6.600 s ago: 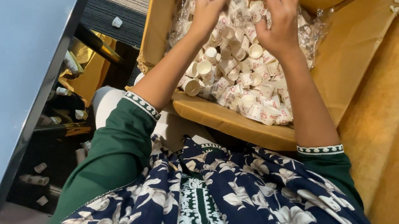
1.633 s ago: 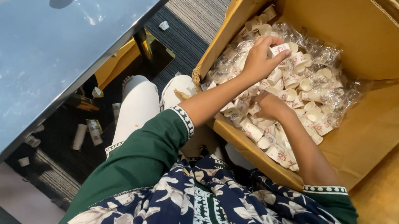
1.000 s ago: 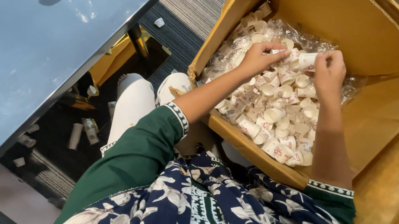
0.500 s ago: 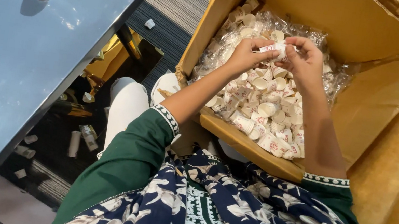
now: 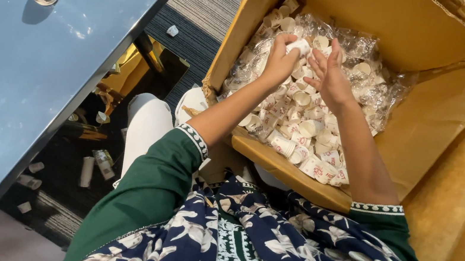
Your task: Sort and organize stacks of paper cups from a large box onto a table.
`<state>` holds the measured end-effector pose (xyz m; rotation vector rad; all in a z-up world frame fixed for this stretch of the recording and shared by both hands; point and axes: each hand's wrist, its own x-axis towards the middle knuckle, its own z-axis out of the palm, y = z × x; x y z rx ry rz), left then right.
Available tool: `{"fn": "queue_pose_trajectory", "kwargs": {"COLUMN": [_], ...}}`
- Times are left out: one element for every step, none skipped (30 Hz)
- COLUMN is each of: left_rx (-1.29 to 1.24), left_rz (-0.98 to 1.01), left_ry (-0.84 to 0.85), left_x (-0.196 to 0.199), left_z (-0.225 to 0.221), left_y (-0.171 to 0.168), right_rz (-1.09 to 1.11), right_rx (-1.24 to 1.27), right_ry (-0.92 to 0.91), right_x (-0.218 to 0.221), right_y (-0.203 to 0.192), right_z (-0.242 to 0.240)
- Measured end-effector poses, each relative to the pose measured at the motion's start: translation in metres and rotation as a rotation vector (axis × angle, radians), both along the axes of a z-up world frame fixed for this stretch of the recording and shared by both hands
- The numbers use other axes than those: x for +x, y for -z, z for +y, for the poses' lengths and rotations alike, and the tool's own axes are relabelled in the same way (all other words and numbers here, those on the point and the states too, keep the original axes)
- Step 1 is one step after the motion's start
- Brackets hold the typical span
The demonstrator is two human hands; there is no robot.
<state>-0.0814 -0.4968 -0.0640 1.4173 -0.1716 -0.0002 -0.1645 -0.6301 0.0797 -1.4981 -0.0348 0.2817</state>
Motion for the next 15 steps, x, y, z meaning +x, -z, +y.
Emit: {"fn": "queue_pose_trajectory", "kwargs": {"left_rx": [0.068, 0.066, 0.129, 0.193, 0.192, 0.049, -0.095, -0.094, -0.117, -0.14, -0.139, -0.126, -0.112, -0.111, -0.148], "left_rz": [-0.157, -0.157, -0.161, -0.164, -0.164, 0.014, 0.19, 0.189, 0.223, 0.26, 0.261, 0.219, 0.178, 0.178, 0.216], "left_ry": [-0.147, -0.149, -0.24, -0.329, -0.331, -0.267, -0.196, -0.193, -0.178, -0.164, -0.162, -0.168, -0.174, -0.174, -0.111], "left_x": [0.01, 0.011, 0.011, 0.012, 0.002, -0.008, -0.018, -0.017, -0.015, -0.015, -0.011, -0.01, -0.008, -0.013, -0.017], "left_z": [-0.003, -0.002, -0.001, 0.001, 0.008, 0.015, 0.021, 0.021, 0.021, 0.021, 0.019, 0.017, 0.016, 0.017, 0.019], "left_y": [0.018, 0.012, 0.007, 0.002, -0.024, -0.05, -0.076, -0.073, -0.07, -0.067, -0.058, -0.048, -0.038, -0.044, -0.05], "right_rz": [0.052, 0.052, 0.02, -0.013, -0.013, -0.132, -0.253, -0.253, -0.317, -0.378, -0.376, -0.422, -0.466, -0.466, -0.432], "right_rx": [-0.032, -0.034, -0.306, -0.576, -0.576, -0.788, -0.993, -0.994, -1.197, -1.399, -1.398, -1.465, -1.53, -1.529, -1.456], "right_ry": [0.022, 0.02, -0.117, -0.254, -0.256, -0.514, -0.775, -0.772, -0.939, -1.107, -1.106, -1.002, -0.895, -0.895, -0.802], "right_x": [-0.003, -0.006, -0.008, -0.011, -0.016, -0.021, -0.026, -0.034, -0.041, -0.05, -0.051, -0.052, -0.054, -0.054, -0.054], "right_y": [-0.004, 0.002, 0.007, 0.014, 0.032, 0.05, 0.068, 0.069, 0.07, 0.071, 0.075, 0.08, 0.084, 0.076, 0.068], "right_z": [0.008, 0.011, 0.015, 0.019, 0.025, 0.032, 0.038, 0.047, 0.056, 0.064, 0.063, 0.063, 0.063, 0.065, 0.066]}}
